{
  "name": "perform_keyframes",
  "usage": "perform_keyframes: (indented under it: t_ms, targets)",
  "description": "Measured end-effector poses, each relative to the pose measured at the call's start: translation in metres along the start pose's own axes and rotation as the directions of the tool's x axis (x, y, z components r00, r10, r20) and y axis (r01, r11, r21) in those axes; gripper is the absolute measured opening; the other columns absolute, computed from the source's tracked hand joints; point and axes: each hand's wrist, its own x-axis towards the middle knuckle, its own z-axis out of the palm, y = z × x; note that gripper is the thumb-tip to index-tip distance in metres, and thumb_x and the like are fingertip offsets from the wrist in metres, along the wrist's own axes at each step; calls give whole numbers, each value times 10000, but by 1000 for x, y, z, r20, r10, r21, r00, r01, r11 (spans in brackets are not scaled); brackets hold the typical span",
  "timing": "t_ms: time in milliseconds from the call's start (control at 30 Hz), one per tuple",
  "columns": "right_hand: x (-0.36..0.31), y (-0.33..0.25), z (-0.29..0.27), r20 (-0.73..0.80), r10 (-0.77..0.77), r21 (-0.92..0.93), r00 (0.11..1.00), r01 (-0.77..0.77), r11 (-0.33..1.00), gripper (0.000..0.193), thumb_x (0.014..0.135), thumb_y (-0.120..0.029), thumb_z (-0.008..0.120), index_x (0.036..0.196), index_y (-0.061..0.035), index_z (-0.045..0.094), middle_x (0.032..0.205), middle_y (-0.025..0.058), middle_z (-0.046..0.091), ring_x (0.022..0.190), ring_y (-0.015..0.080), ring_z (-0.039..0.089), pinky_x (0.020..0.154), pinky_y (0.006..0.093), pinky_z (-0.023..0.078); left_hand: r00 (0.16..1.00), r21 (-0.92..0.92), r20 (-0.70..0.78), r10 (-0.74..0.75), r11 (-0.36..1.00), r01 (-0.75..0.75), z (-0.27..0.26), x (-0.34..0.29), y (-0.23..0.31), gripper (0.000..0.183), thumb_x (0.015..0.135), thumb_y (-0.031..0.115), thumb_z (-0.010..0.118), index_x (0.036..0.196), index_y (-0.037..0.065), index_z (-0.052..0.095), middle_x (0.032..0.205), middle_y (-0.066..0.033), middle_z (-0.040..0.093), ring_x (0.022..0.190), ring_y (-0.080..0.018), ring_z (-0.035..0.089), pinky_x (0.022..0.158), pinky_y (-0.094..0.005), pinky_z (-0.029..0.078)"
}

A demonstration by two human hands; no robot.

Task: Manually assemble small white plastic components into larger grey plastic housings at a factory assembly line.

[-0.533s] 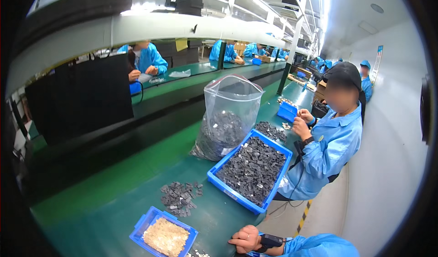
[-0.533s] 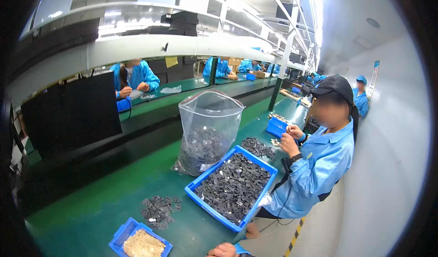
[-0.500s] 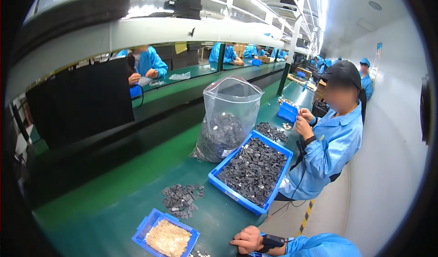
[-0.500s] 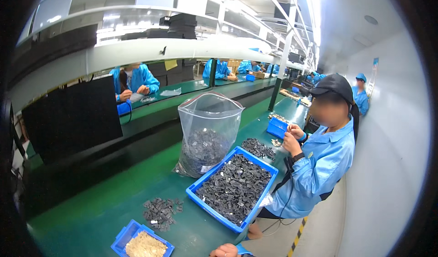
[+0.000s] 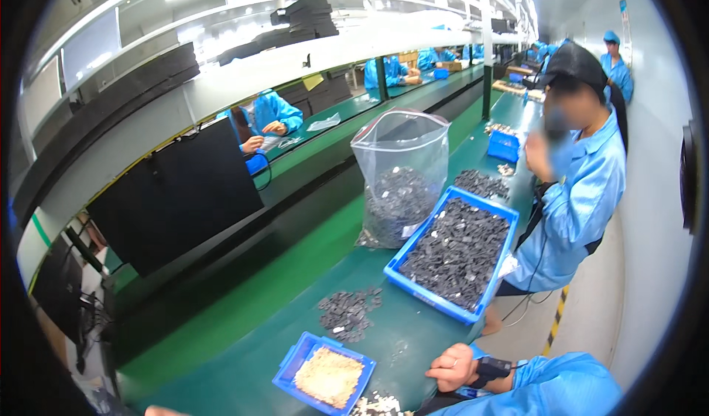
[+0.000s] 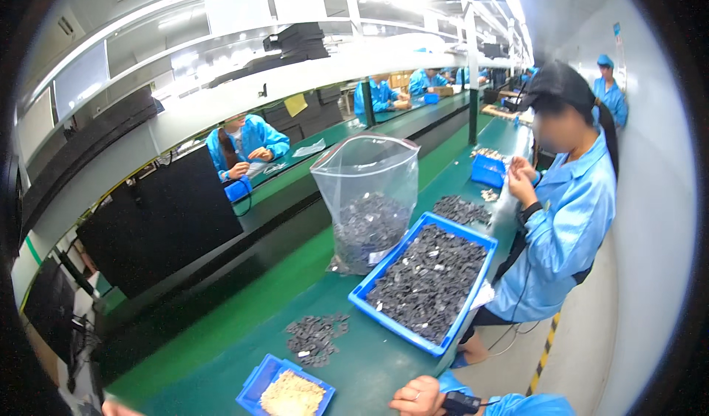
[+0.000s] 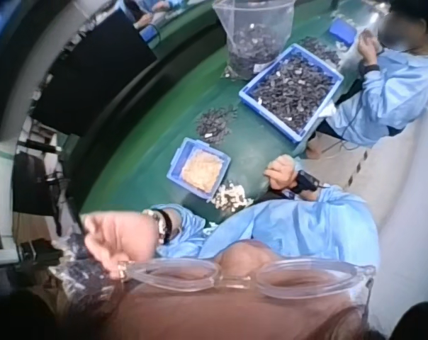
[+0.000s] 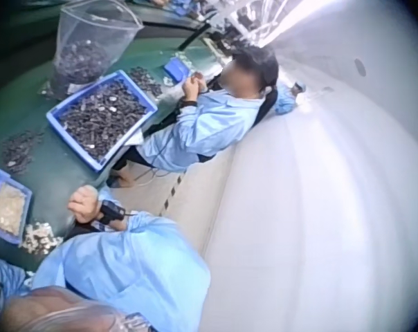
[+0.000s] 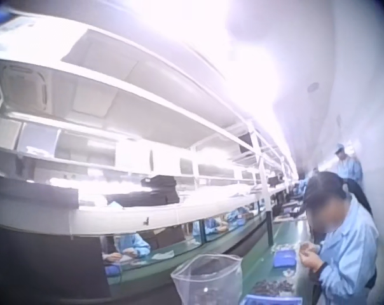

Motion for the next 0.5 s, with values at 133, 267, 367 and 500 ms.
perform_keyframes:
  t_ms: [133, 267, 367, 500]
  targets:
    - [-8, 1, 5, -42, 18, -29, 999, -20, 999, 277, 509, -149, 592, 760, -183, 704, 728, -83, 611, 522, 120, 487, 469, 302, 350, 969, -155, 29, -245, 957, 246, -14, 1, -20, 148, 858, 259, 610, 783, 170, 701, 832, 132, 651, 978, -96, 531, 890, -398, 318]
    - [-1, 0, 5, -17, 17, -22, 1000, -17, 1000, 272, 507, -146, 588, 753, -185, 700, 726, -82, 609, 532, 119, 488, 473, 301, 345, 905, -327, -23, -425, 859, 395, -21, 6, -31, 127, 819, 223, 624, 823, 137, 716, 879, 80, 671, 1016, -138, 521, 878, -383, 320]
    - [1, -1, 7, -29, 18, -11, 999, -18, 1000, 265, 505, -144, 586, 744, -183, 692, 723, -81, 603, 541, 120, 488, 478, 302, 343, 889, -365, -87, -449, 845, 391, -34, 13, -34, 134, 802, 186, 621, 859, 111, 716, 914, 46, 683, 1051, -159, 523, 870, -380, 322]
    - [-3, 0, 8, -24, 7, -9, 1000, -7, 1000, 257, 500, -143, 584, 732, -185, 684, 714, -80, 593, 540, 125, 483, 486, 307, 339, 899, -371, -127, -419, 861, 348, -47, 23, -34, 159, 749, 131, 617, 876, 85, 700, 957, 21, 689, 1084, -182, 530, 863, -381, 325]
